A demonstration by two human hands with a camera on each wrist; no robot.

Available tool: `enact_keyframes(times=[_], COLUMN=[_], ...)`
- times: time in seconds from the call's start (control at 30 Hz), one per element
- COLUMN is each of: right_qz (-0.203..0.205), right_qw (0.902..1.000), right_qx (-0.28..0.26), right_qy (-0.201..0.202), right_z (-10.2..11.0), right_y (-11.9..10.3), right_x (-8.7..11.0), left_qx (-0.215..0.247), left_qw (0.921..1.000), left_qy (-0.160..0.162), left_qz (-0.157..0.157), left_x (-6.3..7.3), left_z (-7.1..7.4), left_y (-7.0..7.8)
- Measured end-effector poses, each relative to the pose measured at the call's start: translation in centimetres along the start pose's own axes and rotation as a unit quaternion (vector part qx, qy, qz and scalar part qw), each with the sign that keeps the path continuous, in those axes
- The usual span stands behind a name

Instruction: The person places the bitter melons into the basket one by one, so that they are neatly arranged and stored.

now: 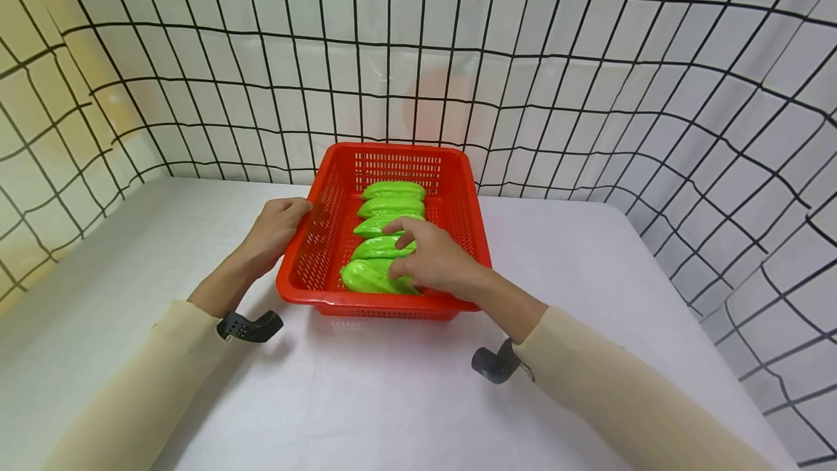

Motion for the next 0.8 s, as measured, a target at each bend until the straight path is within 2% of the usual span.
enact_keyframes(times=[0.17,0.43,0.6,0.8], right_qz=[0.012,0.031,0.043,0.039], right_qw=[0.9972,0.9865,0.9835,0.9865], right_qx=[0.07,0.157,0.173,0.159], right_qy=[-0.022,-0.037,-0.031,-0.003], right_z=[-0.8,-1.8,-2.0,-1.2], right_y=[-0.9,-2.3,-2.9,-3.2], right_x=[0.1,-0.1,-0.2,-0.2], left_qx=[0.001,0.006,0.005,0.004], left_qw=[1.0,0.9999,1.0,1.0], left_qy=[0.001,0.007,0.004,0.005], left_qz=[0.003,0.005,0.001,0.004], left_x=[-0.1,-0.1,-0.1,-0.2], left_z=[-0.1,0.0,0.0,0.1], left_y=[-0.1,-0.2,-0.1,-0.2])
Point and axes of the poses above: each hand's wrist, its own x-axis away from the middle knuckle, its own z-axis out of the back of the hand, y = z × x, the point moved 10 cm from there along -x, towards the middle knuckle, and after that the axes turned 12 degrees about x, right-handed, at the moved point
